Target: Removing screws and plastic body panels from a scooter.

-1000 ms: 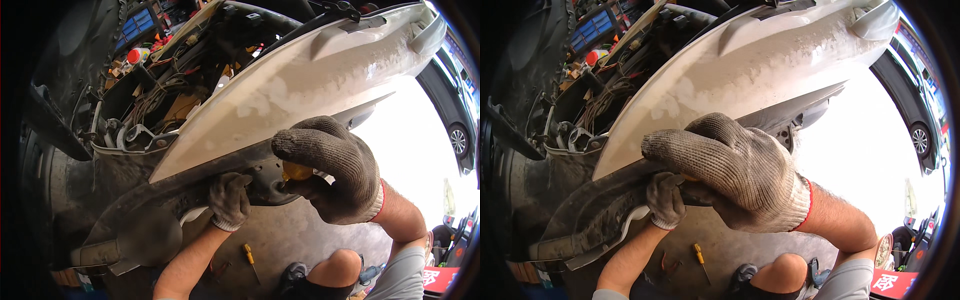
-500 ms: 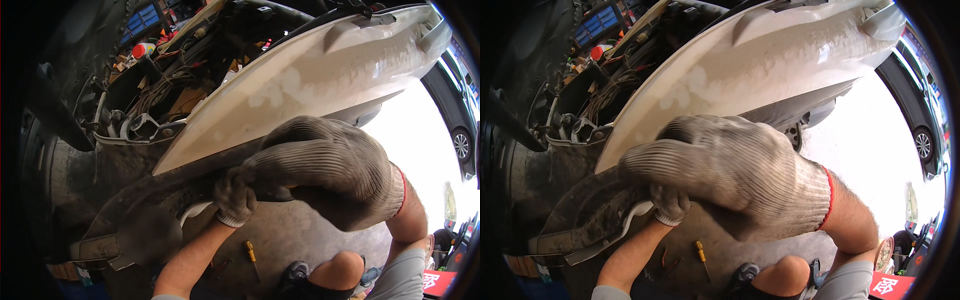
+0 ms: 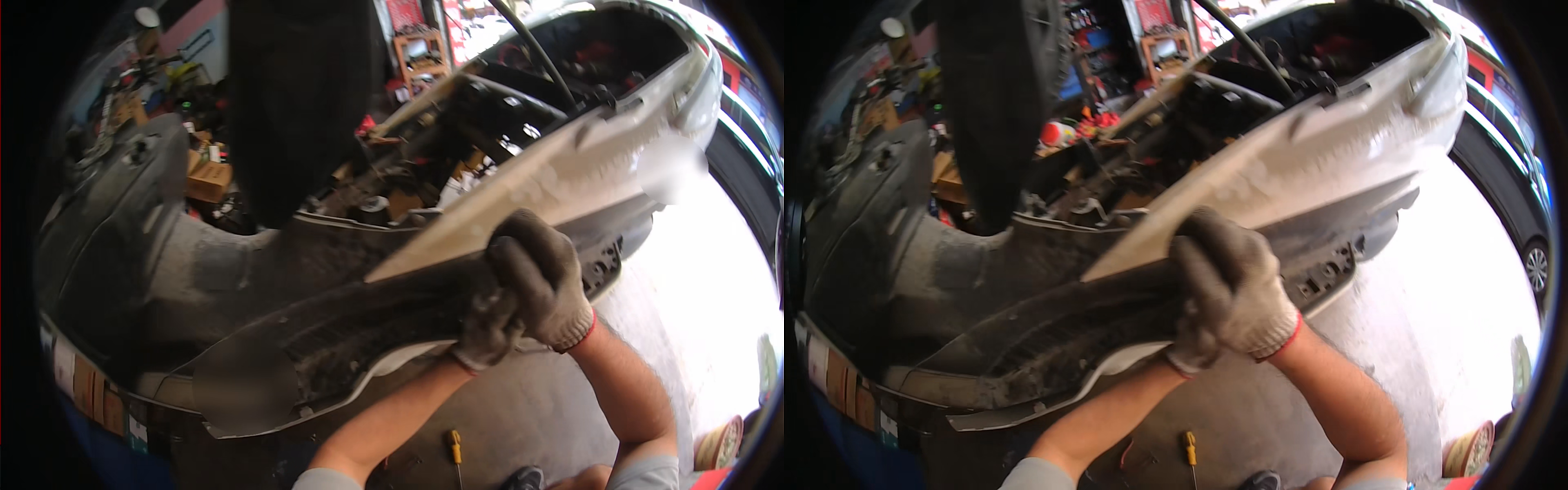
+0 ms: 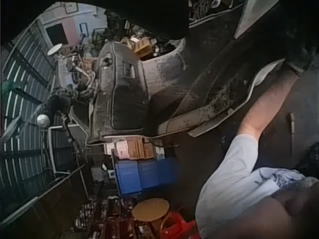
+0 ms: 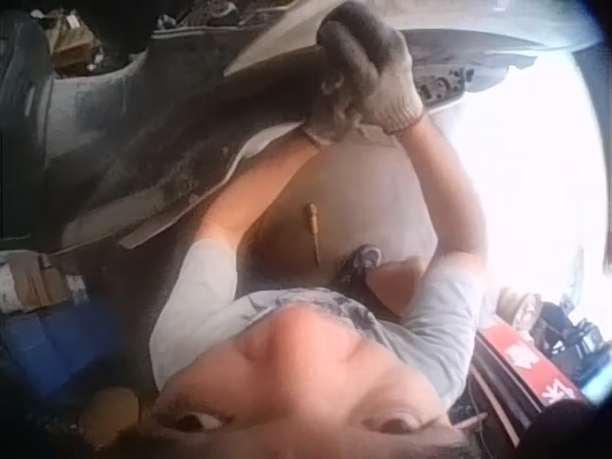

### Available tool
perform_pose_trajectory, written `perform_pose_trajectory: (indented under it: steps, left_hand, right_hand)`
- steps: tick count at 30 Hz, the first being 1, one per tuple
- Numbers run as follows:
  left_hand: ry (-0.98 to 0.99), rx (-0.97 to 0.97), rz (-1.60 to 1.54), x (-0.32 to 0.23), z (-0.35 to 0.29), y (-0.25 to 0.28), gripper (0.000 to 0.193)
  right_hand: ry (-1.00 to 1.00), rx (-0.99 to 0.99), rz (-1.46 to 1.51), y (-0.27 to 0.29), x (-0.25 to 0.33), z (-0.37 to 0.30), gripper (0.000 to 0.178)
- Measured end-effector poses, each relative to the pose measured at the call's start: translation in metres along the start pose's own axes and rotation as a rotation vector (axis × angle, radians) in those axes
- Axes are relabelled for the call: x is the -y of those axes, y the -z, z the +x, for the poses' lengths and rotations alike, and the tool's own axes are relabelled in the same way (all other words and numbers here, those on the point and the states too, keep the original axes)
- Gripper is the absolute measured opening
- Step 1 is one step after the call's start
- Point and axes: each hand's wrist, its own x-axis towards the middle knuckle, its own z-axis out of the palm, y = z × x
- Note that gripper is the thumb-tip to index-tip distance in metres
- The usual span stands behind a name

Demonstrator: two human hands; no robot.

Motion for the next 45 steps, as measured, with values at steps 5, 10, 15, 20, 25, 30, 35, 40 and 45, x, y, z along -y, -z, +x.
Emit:
perform_pose_trajectory:
  steps: [5,10,15,20,25,30,35,40,45]
  left_hand:
    - [-0.265,-0.233,0.274,-0.045,0.031,0.002,0.021]
    - [-0.182,-0.062,0.15,-0.053,0.039,0.012,0.022]
    - [-0.217,-0.098,0.234,-0.043,0.039,0.006,0.018]
    - [-0.165,-0.039,0.293,-0.04,0.034,0.005,0.023]
    - [-0.261,-0.103,0.586,-0.032,0.027,-0.02,0.029]
    - [-0.372,-0.191,0.537,0.008,0.016,-0.029,0.032]
    - [-0.311,-0.137,0.26,-0.035,0.041,-0.002,0.014]
    - [-0.287,-0.118,0.154,-0.041,0.04,0.003,0.014]
    - [-0.269,-0.126,0.139,-0.042,0.037,0.005,0.017]
  right_hand:
    - [-0.461,-0.005,0.426,0.006,0.005,0.008,0.019]
    - [-0.584,0.107,0.521,0.012,0.0,0.023,0.03]
    - [-0.239,0.294,-0.462,0.019,0.032,0.041,0.026]
    - [-0.287,0.709,-0.945,0.028,0.073,0.063,0.024]
    - [-0.163,0.915,-0.935,0.047,0.067,0.073,0.014]
    - [-0.315,0.929,-1.131,0.021,0.079,0.082,0.026]
    - [-0.246,0.984,-1.057,0.029,0.062,0.081,0.021]
    - [-0.246,1.035,-1.012,0.029,0.062,0.084,0.035]
    - [-0.394,0.959,-1.078,0.022,0.077,0.081,0.029]
